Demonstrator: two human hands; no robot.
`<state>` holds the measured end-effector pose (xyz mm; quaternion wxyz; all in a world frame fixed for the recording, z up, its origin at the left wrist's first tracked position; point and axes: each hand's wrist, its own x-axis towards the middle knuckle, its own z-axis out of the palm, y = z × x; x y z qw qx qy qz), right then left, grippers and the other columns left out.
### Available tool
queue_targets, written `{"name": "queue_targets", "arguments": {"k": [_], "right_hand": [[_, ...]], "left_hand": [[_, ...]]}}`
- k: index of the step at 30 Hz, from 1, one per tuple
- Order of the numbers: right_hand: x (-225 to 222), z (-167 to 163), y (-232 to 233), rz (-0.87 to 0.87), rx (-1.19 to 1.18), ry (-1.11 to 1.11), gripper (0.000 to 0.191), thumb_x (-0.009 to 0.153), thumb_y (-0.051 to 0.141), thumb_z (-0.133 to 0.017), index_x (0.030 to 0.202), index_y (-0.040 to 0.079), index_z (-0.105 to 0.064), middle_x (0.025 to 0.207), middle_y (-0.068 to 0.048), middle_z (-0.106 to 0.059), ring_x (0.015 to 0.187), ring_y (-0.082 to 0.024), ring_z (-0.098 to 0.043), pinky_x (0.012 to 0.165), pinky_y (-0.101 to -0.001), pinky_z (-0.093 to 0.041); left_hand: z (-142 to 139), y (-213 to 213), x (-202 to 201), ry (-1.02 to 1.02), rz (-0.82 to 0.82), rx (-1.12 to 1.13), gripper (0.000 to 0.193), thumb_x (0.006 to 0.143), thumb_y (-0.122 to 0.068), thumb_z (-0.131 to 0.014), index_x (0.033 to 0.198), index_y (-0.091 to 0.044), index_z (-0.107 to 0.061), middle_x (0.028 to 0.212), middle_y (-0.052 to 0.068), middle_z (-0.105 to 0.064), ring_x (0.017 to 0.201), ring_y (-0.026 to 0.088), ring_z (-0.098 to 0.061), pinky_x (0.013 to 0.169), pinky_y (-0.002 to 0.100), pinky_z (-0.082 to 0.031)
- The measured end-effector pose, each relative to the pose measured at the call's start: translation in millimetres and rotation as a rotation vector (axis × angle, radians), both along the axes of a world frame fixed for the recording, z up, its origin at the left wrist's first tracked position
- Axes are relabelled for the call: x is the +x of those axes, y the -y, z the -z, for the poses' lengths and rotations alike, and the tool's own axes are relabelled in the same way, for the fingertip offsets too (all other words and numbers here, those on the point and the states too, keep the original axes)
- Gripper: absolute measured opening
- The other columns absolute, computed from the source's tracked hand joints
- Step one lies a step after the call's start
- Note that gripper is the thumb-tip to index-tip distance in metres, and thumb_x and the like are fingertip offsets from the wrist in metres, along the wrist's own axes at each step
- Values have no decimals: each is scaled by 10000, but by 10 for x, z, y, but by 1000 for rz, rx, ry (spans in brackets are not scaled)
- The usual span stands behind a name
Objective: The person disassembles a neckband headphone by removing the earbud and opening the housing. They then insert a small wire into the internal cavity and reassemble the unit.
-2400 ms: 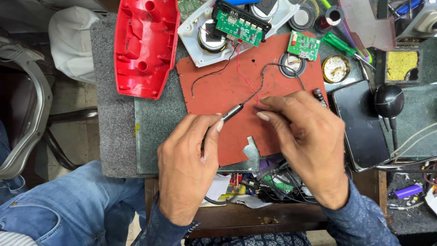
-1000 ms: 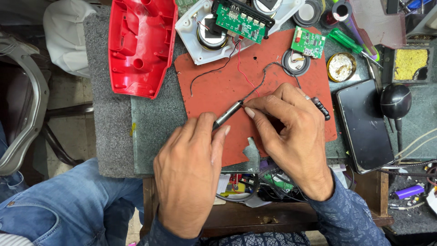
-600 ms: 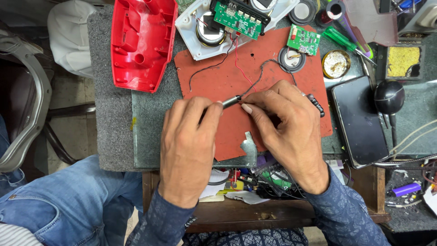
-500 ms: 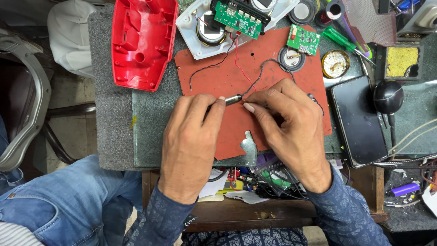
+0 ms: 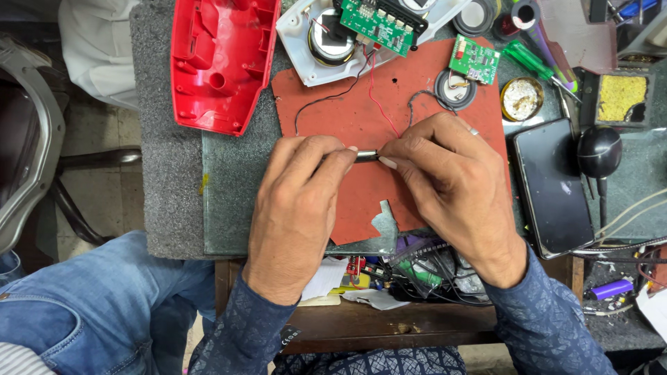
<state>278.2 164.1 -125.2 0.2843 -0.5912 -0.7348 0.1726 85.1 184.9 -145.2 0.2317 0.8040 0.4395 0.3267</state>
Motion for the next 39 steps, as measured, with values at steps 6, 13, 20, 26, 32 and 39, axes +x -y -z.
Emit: {"name": "queue_targets", "arguments": {"k": [6, 13, 20, 26, 32, 39], "right_hand": [[-7, 14, -6, -33, 33, 61, 166, 893, -1, -756, 1045, 65, -753, 970, -62, -661, 861, -244, -635, 725, -354, -492], [-23, -10, 3, -84, 95, 173, 239, 845, -41, -744, 1047, 86, -754, 967, -52, -636, 888, -274, -587, 788, -391, -478], [-49, -78, -9, -145, 138, 416, 297, 765, 7, -723, 1040, 114, -758, 920, -60, -549, 901, -290, -527, 767, -404, -468], [-109, -96, -33, -160, 108, 478, 255, 725, 19, -702, 968, 91, -730, 902, -76, -544, 905, -304, -537, 738, -402, -474], [-166, -99, -25, -201, 190, 546, 286, 679, 47, -688, 964, 57, -707, 927, -99, -554, 936, -314, -551, 778, -413, -490], [-217, -129, 6, -230, 217, 622, 171, 742, 96, -697, 906, 54, -674, 906, -97, -540, 893, -291, -551, 745, -402, -489]], "left_hand": [[30, 7, 3, -19, 2, 5, 335, 819, 67, -676, 1149, 8, -687, 1119, 96, -623, 1086, 301, -594, 933, 401, -522], [33, 30, -21, -45, 12, 38, 353, 801, 82, -663, 1147, 19, -686, 1127, 97, -618, 1095, 296, -591, 937, 394, -524], [32, 51, -41, -27, 19, 50, 327, 823, 64, -668, 1146, 22, -692, 1115, 99, -612, 1085, 296, -589, 926, 395, -519], [24, 25, -81, -18, 46, 41, 347, 797, 70, -650, 1141, 40, -686, 1097, 116, -605, 1065, 314, -580, 911, 413, -511], [9, -15, -99, 5, 55, 25, 307, 796, 81, -636, 1095, 28, -681, 1060, 120, -594, 1049, 323, -575, 911, 430, -502], [1, -29, -103, 17, 68, 9, 286, 786, 89, -625, 1057, 6, -667, 1040, 126, -589, 1033, 339, -568, 908, 438, -497]]}}
